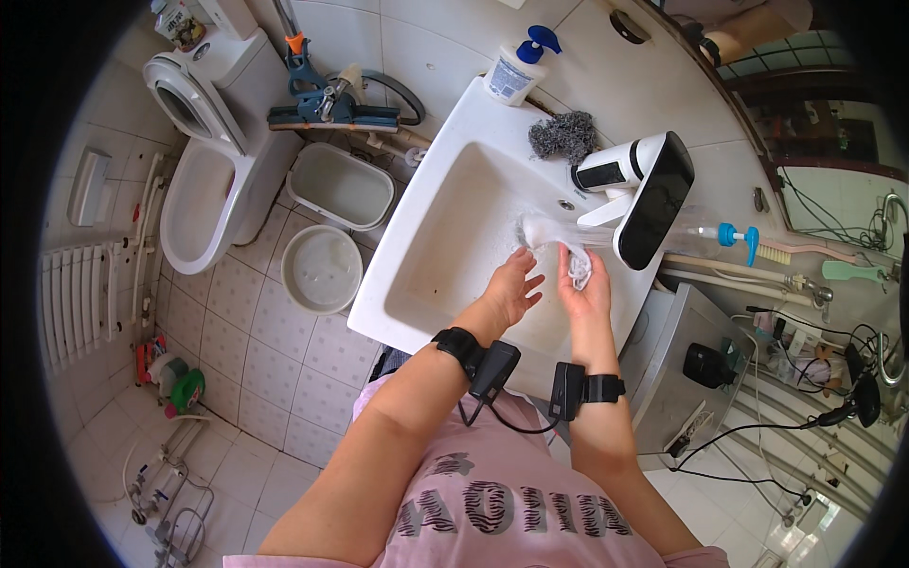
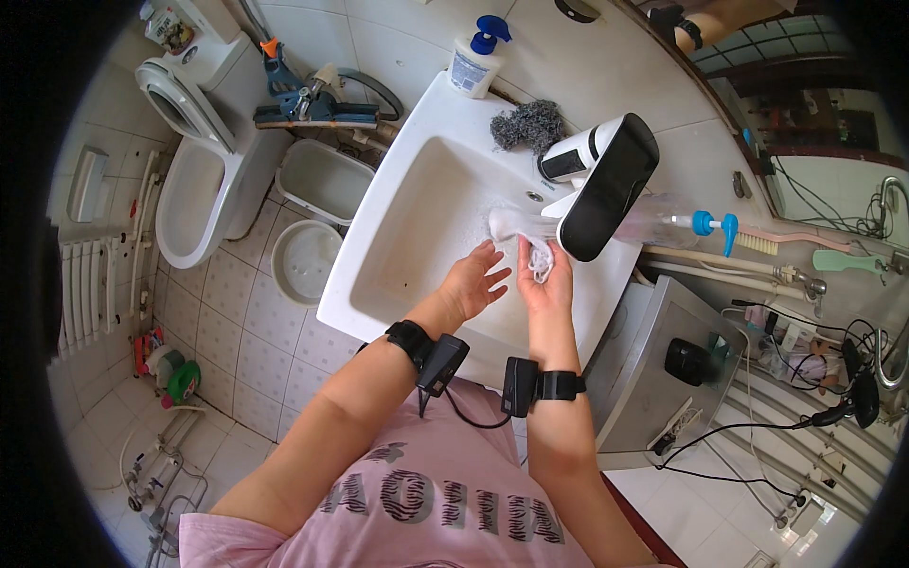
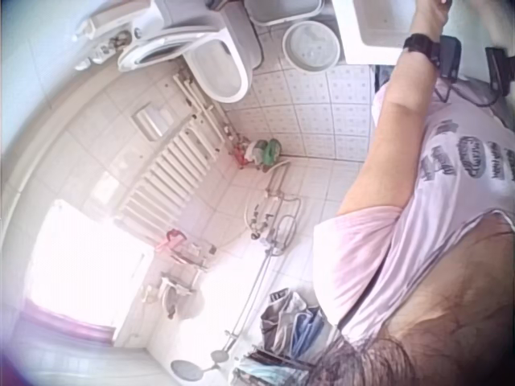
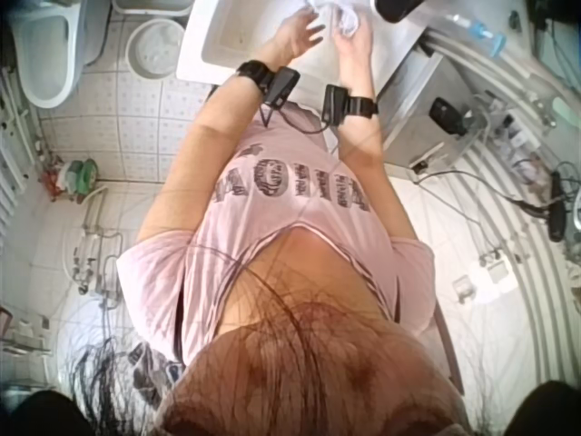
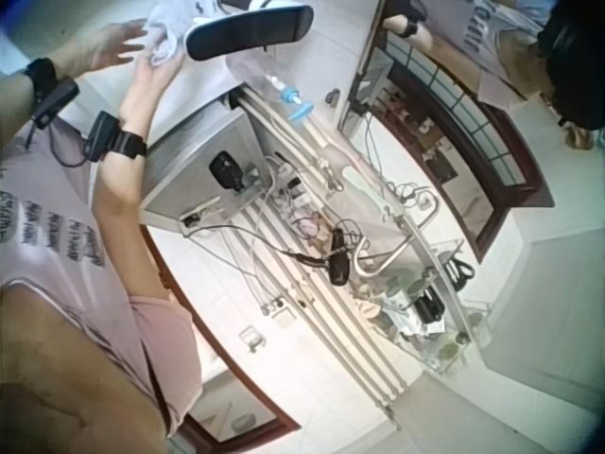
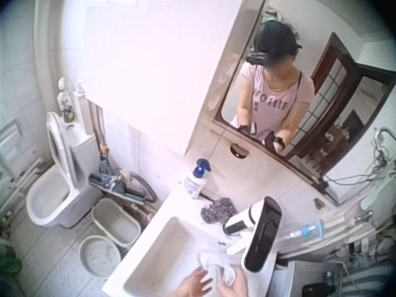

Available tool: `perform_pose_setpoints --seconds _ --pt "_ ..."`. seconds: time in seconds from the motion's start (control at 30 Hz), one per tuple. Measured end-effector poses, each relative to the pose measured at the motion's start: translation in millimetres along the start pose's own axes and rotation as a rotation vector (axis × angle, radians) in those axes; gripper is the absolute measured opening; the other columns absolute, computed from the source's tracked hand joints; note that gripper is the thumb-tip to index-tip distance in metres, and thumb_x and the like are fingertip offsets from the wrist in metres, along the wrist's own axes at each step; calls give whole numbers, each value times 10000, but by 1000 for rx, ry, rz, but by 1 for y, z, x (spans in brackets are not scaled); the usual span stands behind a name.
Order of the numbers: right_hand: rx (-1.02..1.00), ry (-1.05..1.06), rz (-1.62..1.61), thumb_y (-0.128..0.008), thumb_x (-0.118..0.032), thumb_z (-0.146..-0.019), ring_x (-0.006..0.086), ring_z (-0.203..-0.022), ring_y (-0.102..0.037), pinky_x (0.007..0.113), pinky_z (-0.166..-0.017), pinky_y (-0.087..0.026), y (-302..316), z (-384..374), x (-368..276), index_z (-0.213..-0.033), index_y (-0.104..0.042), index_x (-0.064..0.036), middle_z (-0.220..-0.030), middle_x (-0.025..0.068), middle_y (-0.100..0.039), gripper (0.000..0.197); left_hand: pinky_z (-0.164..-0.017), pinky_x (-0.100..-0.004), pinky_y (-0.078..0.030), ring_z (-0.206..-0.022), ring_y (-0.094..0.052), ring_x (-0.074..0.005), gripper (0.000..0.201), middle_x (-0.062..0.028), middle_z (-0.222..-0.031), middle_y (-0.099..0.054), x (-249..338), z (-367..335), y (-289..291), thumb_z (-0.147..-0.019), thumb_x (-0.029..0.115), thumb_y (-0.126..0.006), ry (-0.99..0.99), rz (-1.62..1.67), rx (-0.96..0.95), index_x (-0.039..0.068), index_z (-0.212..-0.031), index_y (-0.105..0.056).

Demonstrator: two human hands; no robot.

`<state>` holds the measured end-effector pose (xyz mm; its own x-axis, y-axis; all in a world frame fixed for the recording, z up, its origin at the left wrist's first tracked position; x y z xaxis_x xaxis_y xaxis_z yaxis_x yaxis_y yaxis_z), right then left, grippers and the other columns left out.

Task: The recorder washes a small white cloth in a bathroom sink using liquid soap.

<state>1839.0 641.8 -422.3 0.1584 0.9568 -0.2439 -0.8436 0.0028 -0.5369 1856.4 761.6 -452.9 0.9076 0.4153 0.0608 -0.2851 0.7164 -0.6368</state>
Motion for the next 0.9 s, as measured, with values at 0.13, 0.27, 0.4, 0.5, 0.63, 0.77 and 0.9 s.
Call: perform_pose_setpoints --seconds 0.13,0.27,0.4,0.5,0.63,0.77,0.9 --pt "-6 -32 -37 -464 -68 -846 291 -954 -551 376 -803 -522 9 11 3 -1021 -496 65 -1045 164 -543 222 -973 -376 -298 -1122 -405 -201 541 -6 -1283 -374 -1 -3 -7 -904 179 -419 -49 71 -142 178 -1380 -162" --pt "-4 -125 132 -520 -113 -834 185 -756 -571 248 -593 -506 13 20 -1 -1006 -493 41 -926 117 -555 232 -981 -333 -299 -1128 -412 -192 566 -31 -1273 -393 7 -11 -14 -882 79 -399 -141 194 -335 143 -1383 -144" --pt "-140 -40 583 -566 -149 -814 125 -613 -528 206 -458 -402 27 18 -9 -954 -519 -22 -817 78 -549 195 -982 -302 -300 -1146 -413 -182 681 -59 -1305 -375 21 -3 -22 -768 -72 -360 -199 116 -310 111 -1382 -126" --pt "-143 32 1119 -630 -174 -769 62 -557 -466 191 -415 -318 17 25 -5 -948 -515 -69 -786 12 -517 237 -984 -312 -290 -1172 -391 -184 744 -65 -1349 -334 29 -3 -17 -711 -107 -353 -213 67 -340 101 -1384 -113" --pt "-88 193 921 -621 -225 -780 101 -671 -503 245 -554 -403 9 10 -9 -984 -512 -81 -813 8 -527 273 -1008 -364 -236 -1235 -319 -208 706 -64 -1381 -298 35 3 -8 -752 -38 -385 -228 -44 -268 103 -1388 -114" --pt "-125 192 628 -578 -262 -784 229 -967 -524 427 -867 -416 1 8 -7 -1024 -487 -71 -980 54 -544 320 -1024 -390 -197 -1283 -242 -228 643 -60 -1417 -229 29 4 11 -814 67 -398 -200 -93 -164 122 -1390 -118" --pt "-169 149 476 -570 -250 -782 262 -993 -519 473 -897 -403 -9 21 -4 -1024 -485 -72 -1016 70 -529 312 -1030 -416 -178 -1314 -167 -239 583 -33 -1452 -116 16 6 23 -874 229 -398 -90 -113 -38 161 -1390 -135"
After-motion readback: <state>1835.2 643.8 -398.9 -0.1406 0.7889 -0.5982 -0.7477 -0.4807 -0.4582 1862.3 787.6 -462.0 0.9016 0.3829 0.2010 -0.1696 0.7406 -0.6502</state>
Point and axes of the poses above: each hand's wrist, its own z-axis away from the middle knuckle, its own y-axis out of the back of the hand, x = y × z, the point moved 1 cm from there along -z, towards the middle knuckle
